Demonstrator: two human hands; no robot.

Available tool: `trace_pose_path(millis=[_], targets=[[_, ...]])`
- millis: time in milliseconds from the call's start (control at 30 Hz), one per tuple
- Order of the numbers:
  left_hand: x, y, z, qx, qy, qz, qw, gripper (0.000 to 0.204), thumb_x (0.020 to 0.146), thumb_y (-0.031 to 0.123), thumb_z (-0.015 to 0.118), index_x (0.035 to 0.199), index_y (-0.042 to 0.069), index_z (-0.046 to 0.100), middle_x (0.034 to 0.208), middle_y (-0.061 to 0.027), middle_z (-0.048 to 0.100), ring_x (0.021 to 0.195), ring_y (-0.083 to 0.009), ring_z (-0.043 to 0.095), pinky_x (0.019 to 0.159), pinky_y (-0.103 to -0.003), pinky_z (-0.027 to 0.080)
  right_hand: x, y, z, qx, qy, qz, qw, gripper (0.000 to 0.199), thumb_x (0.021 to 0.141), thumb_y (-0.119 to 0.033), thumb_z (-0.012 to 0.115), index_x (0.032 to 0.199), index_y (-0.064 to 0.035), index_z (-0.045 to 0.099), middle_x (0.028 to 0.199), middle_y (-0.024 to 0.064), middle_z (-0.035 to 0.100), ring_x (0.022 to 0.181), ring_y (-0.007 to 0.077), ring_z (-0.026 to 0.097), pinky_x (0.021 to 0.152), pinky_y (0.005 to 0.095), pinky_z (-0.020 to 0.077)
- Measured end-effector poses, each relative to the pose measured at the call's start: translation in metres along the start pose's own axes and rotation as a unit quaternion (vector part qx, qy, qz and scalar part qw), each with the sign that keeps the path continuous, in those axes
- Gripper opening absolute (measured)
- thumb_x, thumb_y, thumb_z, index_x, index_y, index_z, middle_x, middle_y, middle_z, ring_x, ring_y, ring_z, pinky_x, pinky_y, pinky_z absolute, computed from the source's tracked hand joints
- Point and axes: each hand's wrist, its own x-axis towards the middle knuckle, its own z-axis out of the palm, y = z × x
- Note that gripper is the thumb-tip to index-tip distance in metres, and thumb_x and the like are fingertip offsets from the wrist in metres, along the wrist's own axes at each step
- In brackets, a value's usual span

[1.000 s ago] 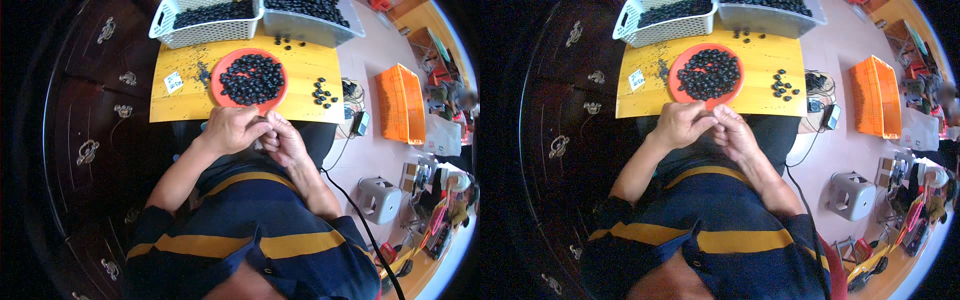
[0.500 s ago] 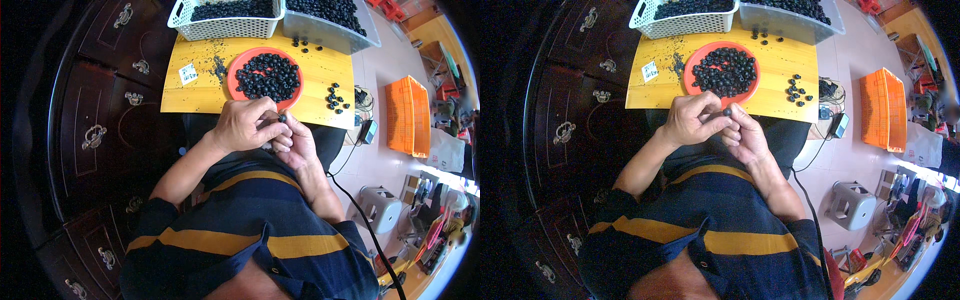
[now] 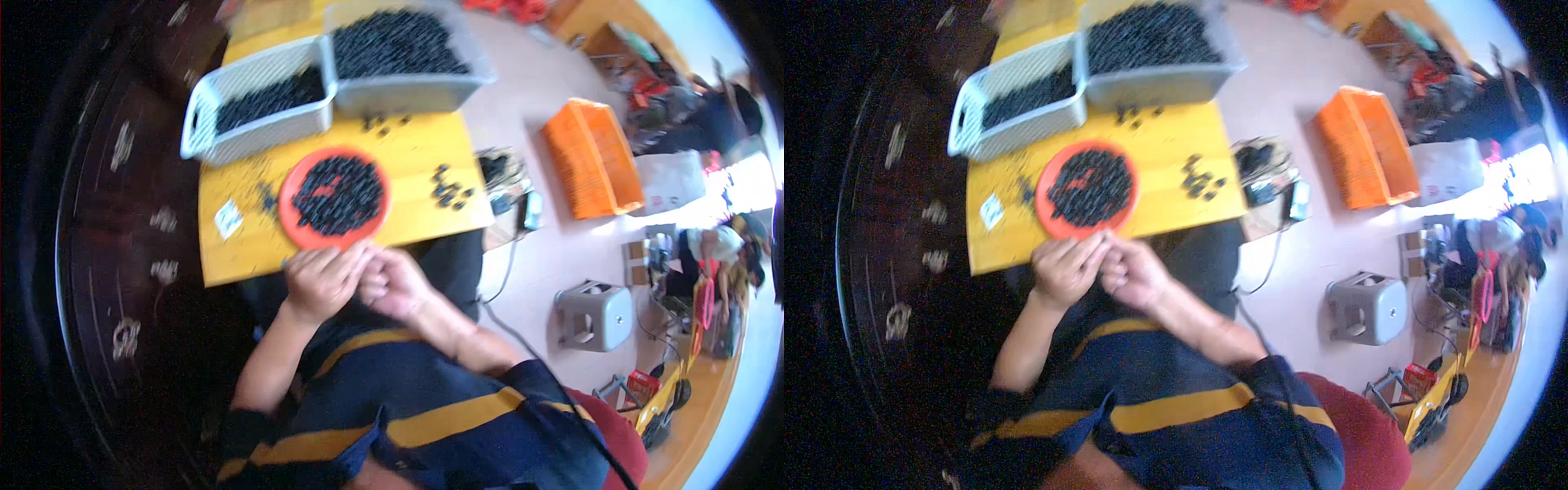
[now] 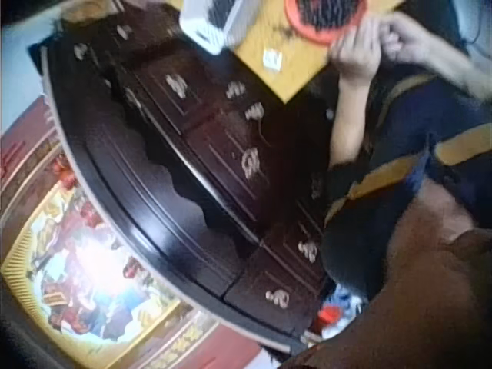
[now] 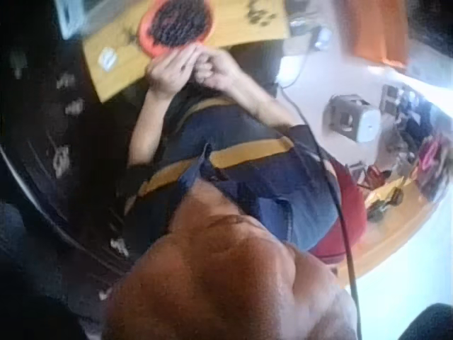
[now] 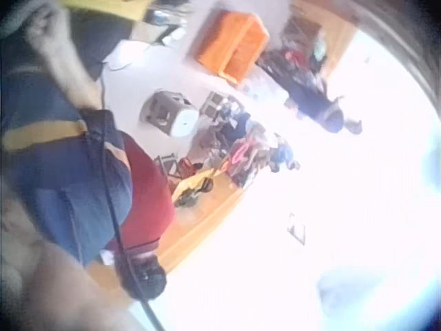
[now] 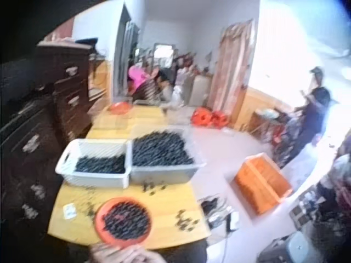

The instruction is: Sorting dark berries from a larger container into a smaller red plate.

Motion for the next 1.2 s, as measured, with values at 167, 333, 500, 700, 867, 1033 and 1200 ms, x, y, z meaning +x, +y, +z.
trace_pose_path(millis=[167, 333, 500, 700, 867, 1033, 1200], targets=[[0.006, 0.003, 0.010, -0.013, -0.006, -0.018, 1.000, 0.020, 0.081, 0.018, 0.077, 0.098, 0.009, 0.071, 0.067, -0.0065, 0.062, 0.055, -0.0260, 0.061, 0.051, -0.037, 0.047, -0.002, -0.002, 0.003, -0.010, 0.006, -0.038, 0.999, 0.027, 0.102, -0.036, 0.056, 0.083, -0.0168, 0.056, 0.061, -0.0095, 0.040, 0.047, 0.0034, 0.034, 0.041, 0.0196, 0.0271], [0.015, 0.011, 0.009, -0.060, -0.008, -0.067, 0.996, 0.017, 0.084, 0.017, 0.075, 0.097, 0.009, 0.069, 0.073, -0.0093, 0.067, 0.062, -0.0285, 0.066, 0.054, -0.039, 0.050, -0.010, -0.009, 0.005, -0.053, -0.033, -0.059, 0.996, 0.025, 0.102, -0.034, 0.055, 0.090, -0.0123, 0.057, 0.069, -0.0065, 0.044, 0.053, 0.0051, 0.037, 0.045, 0.0208, 0.0280], [0.016, 0.015, 0.003, -0.182, 0.000, -0.166, 0.969, 0.014, 0.082, 0.005, 0.076, 0.093, 0.005, 0.068, 0.073, -0.0120, 0.067, 0.060, -0.0243, 0.066, 0.053, -0.034, 0.050, -0.016, -0.007, 0.024, -0.114, 0.019, -0.080, 0.990, 0.025, 0.102, -0.036, 0.055, 0.091, -0.0147, 0.057, 0.069, -0.0076, 0.042, 0.052, 0.0050, 0.033, 0.045, 0.0207, 0.0247], [0.005, 0.007, -0.020, -0.208, 0.009, -0.240, 0.948, 0.011, 0.083, 0.006, 0.076, 0.090, 0.003, 0.068, 0.061, -0.0081, 0.059, 0.051, -0.0185, 0.058, 0.051, -0.032, 0.046, -0.017, -0.054, 0.007, -0.498, 0.140, -0.410, 0.751, 0.017, 0.098, -0.027, 0.062, 0.095, -0.0099, 0.064, 0.074, -0.0047, 0.053, 0.057, 0.0079, 0.046, 0.050, 0.0239, 0.0351], [0.004, 0.006, -0.019, -0.224, -0.002, -0.241, 0.944, 0.011, 0.087, 0.013, 0.072, 0.094, 0.005, 0.069, 0.065, -0.0107, 0.063, 0.058, -0.0236, 0.064, 0.056, -0.035, 0.049, -0.046, -0.150, 0.005, -0.746, 0.368, -0.476, 0.285, 0.020, 0.088, -0.026, 0.069, 0.093, -0.0071, 0.070, 0.073, 0.0171, 0.068, 0.067, 0.0327, 0.068, 0.062, 0.0425, 0.0532], [0.003, 0.004, -0.024, -0.212, -0.043, -0.264, 0.940, 0.012, 0.084, 0.010, 0.075, 0.092, 0.004, 0.068, 0.061, -0.0097, 0.059, 0.053, -0.0219, 0.061, 0.052, -0.032, 0.046, -0.063, -0.154, 0.024, -0.713, 0.384, -0.481, 0.337, 0.021, 0.087, -0.025, 0.069, 0.094, -0.0043, 0.069, 0.064, 0.0119, 0.064, 0.058, 0.0230, 0.064, 0.059, 0.0361, 0.0493], [-0.003, 0.008, -0.027, -0.221, -0.048, -0.249, 0.942, 0.012, 0.082, 0.009, 0.076, 0.088, 0.004, 0.067, 0.062, -0.0080, 0.061, 0.053, -0.0217, 0.061, 0.051, -0.033, 0.046, -0.067, -0.134, 0.010, -0.732, 0.420, -0.425, 0.326, 0.019, 0.088, -0.021, 0.069, 0.091, -0.0024, 0.068, 0.063, 0.0033, 0.058, 0.056, 0.0100, 0.052, 0.055, 0.0285, 0.0435]])
